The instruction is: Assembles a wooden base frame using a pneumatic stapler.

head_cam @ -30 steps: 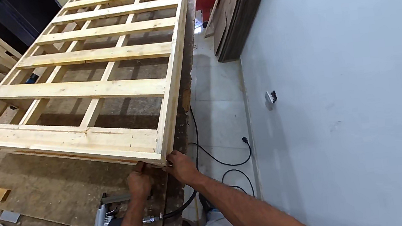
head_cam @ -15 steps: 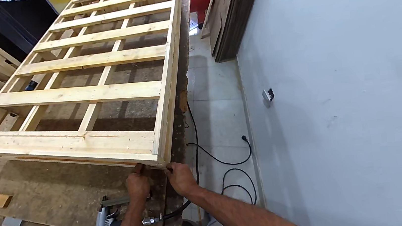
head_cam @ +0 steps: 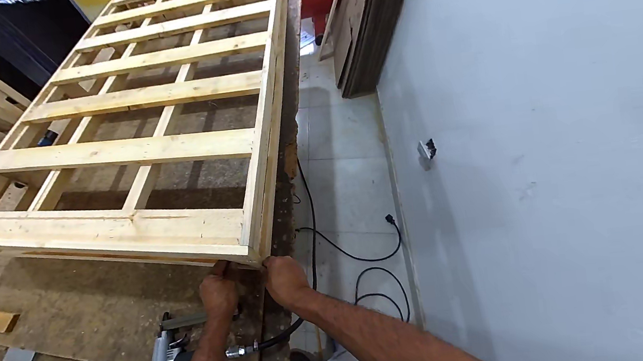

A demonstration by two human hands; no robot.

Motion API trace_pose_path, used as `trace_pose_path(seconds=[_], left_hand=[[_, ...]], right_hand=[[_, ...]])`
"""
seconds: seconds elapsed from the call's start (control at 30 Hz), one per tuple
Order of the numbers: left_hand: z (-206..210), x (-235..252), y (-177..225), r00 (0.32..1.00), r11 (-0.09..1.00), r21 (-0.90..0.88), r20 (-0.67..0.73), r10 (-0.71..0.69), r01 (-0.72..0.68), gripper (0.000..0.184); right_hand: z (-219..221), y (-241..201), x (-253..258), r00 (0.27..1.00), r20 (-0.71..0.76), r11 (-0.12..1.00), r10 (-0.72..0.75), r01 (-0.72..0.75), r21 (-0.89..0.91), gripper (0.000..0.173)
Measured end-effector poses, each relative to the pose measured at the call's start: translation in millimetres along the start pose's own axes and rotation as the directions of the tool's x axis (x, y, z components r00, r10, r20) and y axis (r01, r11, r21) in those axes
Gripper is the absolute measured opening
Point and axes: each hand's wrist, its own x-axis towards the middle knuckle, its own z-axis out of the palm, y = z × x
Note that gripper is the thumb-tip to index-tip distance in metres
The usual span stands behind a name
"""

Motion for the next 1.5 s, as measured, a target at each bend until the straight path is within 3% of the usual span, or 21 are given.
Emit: trace_pose_path(seconds=[0.77, 0.93, 1.03, 1.07, 1.17, 1.2, 1.3, 1.33, 1.43, 1.5], left_hand=[[-15.6, -1.1, 22.8, 0.999, 0.972, 0.233, 0.031, 0.028, -0.034, 0.025], [-14.1, -1.3, 12.5, 0.998, 0.999, 0.048, 0.055, 0.024, -0.027, 0.023], [-12.1, -1.5, 4.4, 0.997, 0.994, -0.091, 0.048, 0.058, -0.053, 0.019], [-12.0, -1.7, 2.7, 0.996, 0.991, -0.119, 0.05, 0.071, -0.064, 0.018], [-13.0, -5.6, 1.6, 0.99, 0.98, -0.19, 0.119, 0.08, -0.057, 0.02], [-13.2, -10.5, 1.8, 0.981, 0.965, -0.257, 0.169, 0.093, -0.047, 0.026], [-11.4, -31.4, -5.2, 0.921, 0.841, -0.54, 0.336, 0.194, 0.02, 0.076], [-10.0, -38.0, -7.8, 0.909, 0.814, -0.579, 0.365, 0.202, 0.051, 0.082], [-4.8, -45.5, -5.1, 0.941, 0.837, -0.543, 0.317, 0.122, 0.074, 0.054], [-4.9, -39.0, -1.5, 0.98, 0.899, -0.433, 0.197, 0.029, 0.061, 0.032]], right_hand=[[5.1, 0.8, -5.2, 0.998, 0.054, 0.999, 0.03, -0.032, 0.031, 0.033], [-5.8, 3.2, -8.2, 0.997, 0.079, 1.0, -0.006, 0.006, -0.003, 0.034], [-10.6, 6.6, -10.2, 1.0, -0.019, 0.999, -0.004, 0.005, 0.042, 0.05], [-8.7, 10.5, -8.5, 0.998, -0.049, 0.997, -0.036, 0.04, 0.073, 0.055], [-0.1, 21.1, -7.3, 0.974, -0.068, 0.973, -0.216, 0.221, 0.07, 0.044], [1.8, 22.2, -9.4, 0.963, -0.061, 0.963, -0.264, 0.267, 0.033, 0.043], [10.0, 21.5, -15.9, 0.936, -0.055, 0.937, -0.348, 0.344, -0.064, 0.038], [14.0, 22.1, -16.1, 0.923, -0.055, 0.923, -0.381, 0.377, -0.079, 0.035], [20.5, 23.2, -13.7, 0.87, -0.016, 0.868, -0.492, 0.489, -0.089, 0.031], [17.0, 24.4, -12.1, 0.906, -0.047, 0.907, -0.421, 0.42, -0.04, 0.034]])
